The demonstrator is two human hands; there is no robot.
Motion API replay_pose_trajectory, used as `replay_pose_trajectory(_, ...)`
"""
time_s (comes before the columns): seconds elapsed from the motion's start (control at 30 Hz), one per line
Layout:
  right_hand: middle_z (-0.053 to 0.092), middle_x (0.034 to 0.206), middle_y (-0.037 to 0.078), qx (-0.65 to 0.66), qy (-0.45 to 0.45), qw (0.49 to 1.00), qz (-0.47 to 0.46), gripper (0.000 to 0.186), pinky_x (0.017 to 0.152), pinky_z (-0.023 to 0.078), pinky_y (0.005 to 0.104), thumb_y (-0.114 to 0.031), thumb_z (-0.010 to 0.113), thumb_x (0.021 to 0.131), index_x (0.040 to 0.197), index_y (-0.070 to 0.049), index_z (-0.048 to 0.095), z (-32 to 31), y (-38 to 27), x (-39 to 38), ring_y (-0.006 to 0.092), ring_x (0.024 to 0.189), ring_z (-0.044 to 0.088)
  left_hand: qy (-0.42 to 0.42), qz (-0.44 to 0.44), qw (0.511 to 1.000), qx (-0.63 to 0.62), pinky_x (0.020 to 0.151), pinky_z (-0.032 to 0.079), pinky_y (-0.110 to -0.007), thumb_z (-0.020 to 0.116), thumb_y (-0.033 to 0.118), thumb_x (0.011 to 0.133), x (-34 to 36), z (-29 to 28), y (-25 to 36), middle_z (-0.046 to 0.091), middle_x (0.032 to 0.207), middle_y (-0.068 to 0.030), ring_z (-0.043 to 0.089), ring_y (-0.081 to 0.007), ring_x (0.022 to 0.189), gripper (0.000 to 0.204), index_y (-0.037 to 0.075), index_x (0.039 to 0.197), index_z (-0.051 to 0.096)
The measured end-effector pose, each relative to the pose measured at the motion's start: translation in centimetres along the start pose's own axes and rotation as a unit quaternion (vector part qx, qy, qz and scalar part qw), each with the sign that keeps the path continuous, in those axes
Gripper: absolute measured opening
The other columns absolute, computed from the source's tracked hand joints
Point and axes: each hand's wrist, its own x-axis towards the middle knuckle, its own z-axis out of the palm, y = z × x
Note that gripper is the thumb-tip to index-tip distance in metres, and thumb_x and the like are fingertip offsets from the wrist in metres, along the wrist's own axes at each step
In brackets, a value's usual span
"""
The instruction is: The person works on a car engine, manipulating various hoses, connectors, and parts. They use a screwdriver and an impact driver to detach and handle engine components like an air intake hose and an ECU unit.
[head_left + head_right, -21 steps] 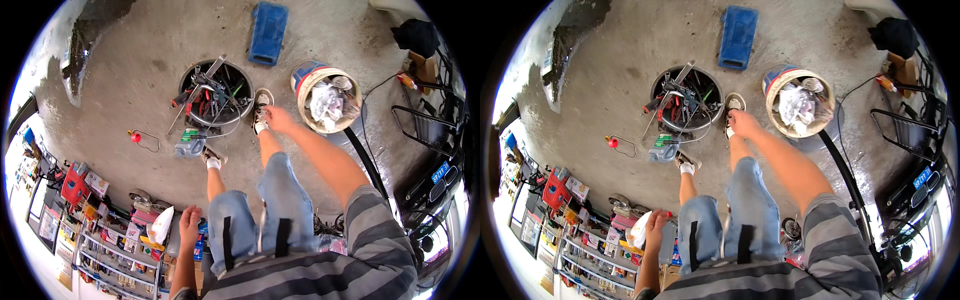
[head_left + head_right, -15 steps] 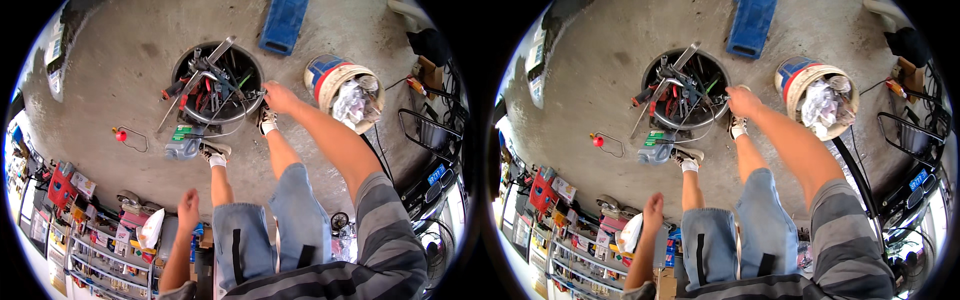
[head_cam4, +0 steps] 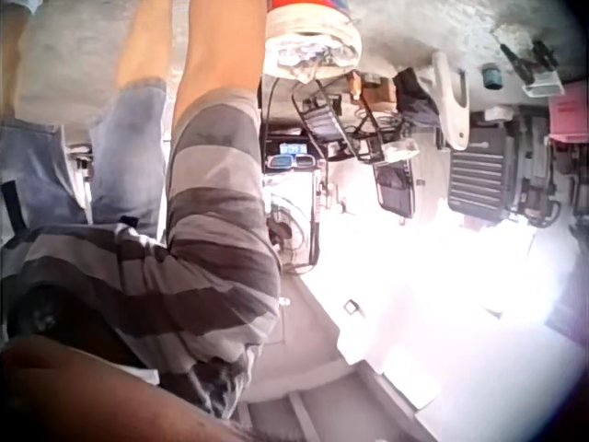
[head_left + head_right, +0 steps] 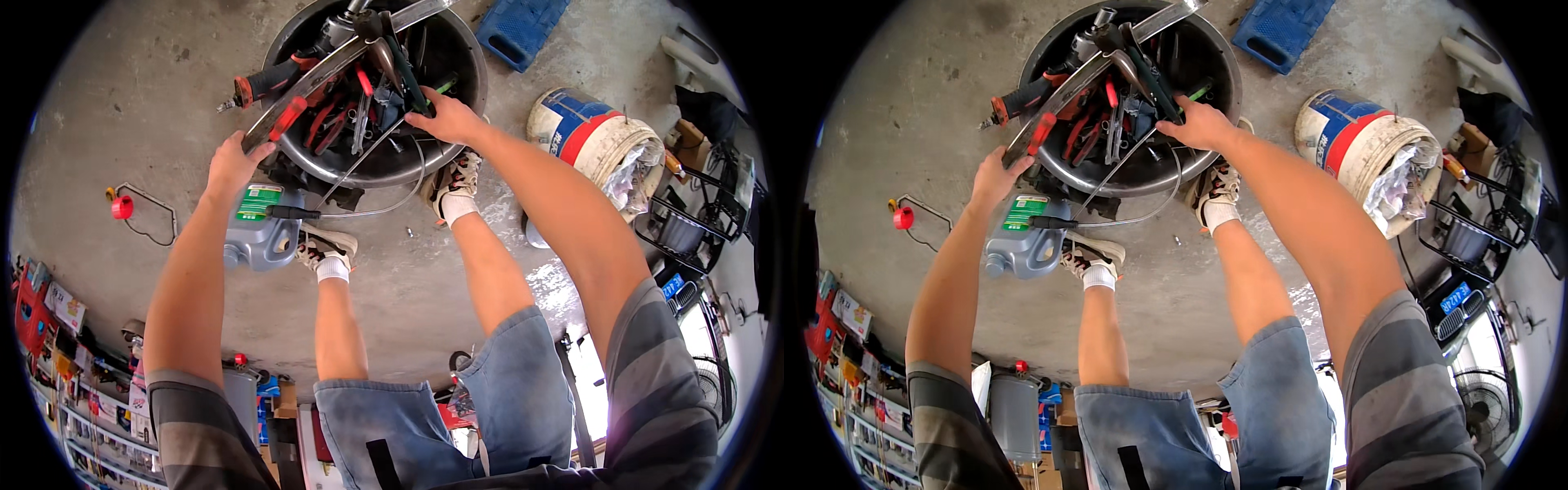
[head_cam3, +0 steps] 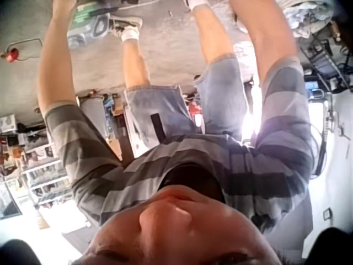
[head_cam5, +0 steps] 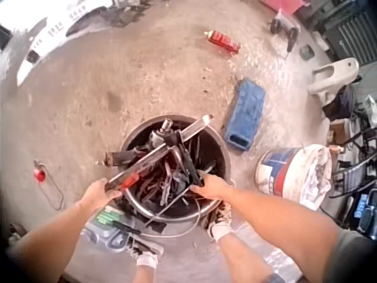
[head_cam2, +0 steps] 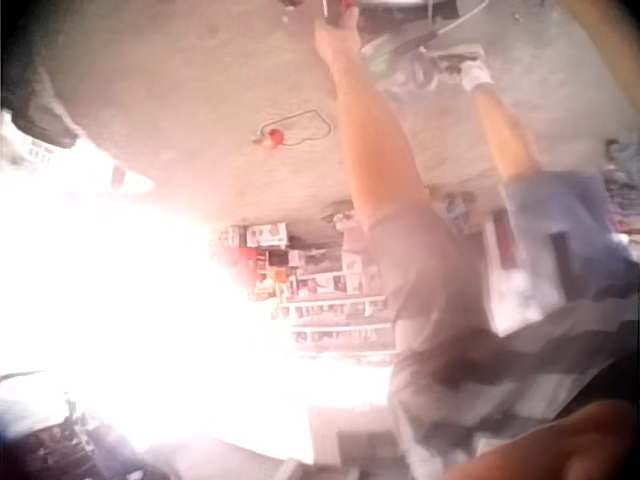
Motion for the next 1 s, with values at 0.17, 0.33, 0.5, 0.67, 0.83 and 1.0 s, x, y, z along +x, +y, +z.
replay_pose_trajectory(0.17, 0.066, 0.108, 0.026, 0.060, -0.033, 0.998, 0.012, 0.059, 0.093, 0.048, 0.0414, -0.040, 0.063, 0.084, 0.129, -0.002, 0.055, 0.8, 0.8, -0.1, 0.0402, 0.105, 0.062, 0.001, 0.043, 0.997, -0.061, 0.078, 0.049, -0.049, 0.073, 0.050, 0.080, -1.8, 0.9, 0.3, 0.066, 0.092, -0.0266, 0.063, -0.0449, 0.092, 0.056, -0.001, 0.098, 0.060)
replay_pose_trajectory(0.33, 0.066, 0.104, 0.028, 0.078, -0.017, 0.997, 0.022, 0.047, 0.090, 0.048, 0.0428, -0.031, 0.059, 0.087, 0.121, 0.002, 0.057, 1.8, -0.4, -1.5, 0.0416, 0.102, 0.063, 0.076, 0.054, 0.995, -0.036, 0.075, 0.049, -0.050, 0.072, 0.037, 0.082, -3.5, 0.4, 0.6, 0.066, 0.082, -0.0238, 0.062, -0.0444, 0.085, 0.040, 0.000, 0.087, 0.059)
replay_pose_trajectory(0.5, 0.066, 0.095, 0.030, 0.004, 0.047, 0.998, 0.042, 0.047, 0.084, 0.051, 0.0478, -0.030, 0.057, 0.087, 0.122, 0.001, 0.056, 1.2, -1.3, -5.1, 0.0433, 0.095, 0.064, 0.052, 0.090, 0.995, -0.014, 0.073, 0.050, -0.051, 0.067, 0.021, 0.079, -5.5, -1.7, 1.7, 0.066, 0.078, -0.0225, 0.063, -0.0438, 0.082, 0.023, 0.000, 0.084, 0.059)
replay_pose_trajectory(0.67, 0.068, 0.091, 0.028, -0.071, 0.085, 0.991, 0.080, 0.053, 0.079, 0.052, 0.0515, -0.030, 0.057, 0.088, 0.131, 0.001, 0.051, 1.2, -4.0, -8.4, 0.0437, 0.087, 0.065, 0.015, 0.065, 0.997, -0.043, 0.073, 0.050, -0.051, 0.067, 0.018, 0.077, -9.0, -2.2, 2.5, 0.065, 0.077, -0.0231, 0.063, -0.0430, 0.080, 0.019, 0.000, 0.083, 0.061)
replay_pose_trajectory(0.83, 0.067, 0.106, 0.022, -0.168, 0.074, 0.972, 0.145, 0.044, 0.089, 0.049, 0.0474, -0.027, 0.060, 0.089, 0.128, -0.007, 0.057, -0.8, -6.1, -9.7, 0.0395, 0.101, 0.063, -0.036, 0.048, 0.993, -0.104, 0.072, 0.051, -0.051, 0.064, 0.024, 0.085, -13.1, -0.2, 6.8, 0.065, 0.077, -0.0253, 0.064, -0.0443, 0.078, 0.027, -0.003, 0.086, 0.059)
replay_pose_trajectory(1.0, 0.053, 0.129, 0.018, -0.069, 0.403, 0.901, -0.149, 0.033, 0.100, 0.040, 0.0471, -0.014, 0.063, 0.085, 0.117, -0.005, 0.061, -3.5, -8.4, -9.0, 0.0377, 0.119, 0.051, -0.063, 0.013, 0.973, -0.221, 0.067, 0.050, -0.051, 0.059, 0.028, 0.093, -15.5, 4.9, 11.8, 0.063, 0.074, -0.0295, 0.062, -0.0481, 0.076, 0.033, -0.005, 0.090, 0.055)
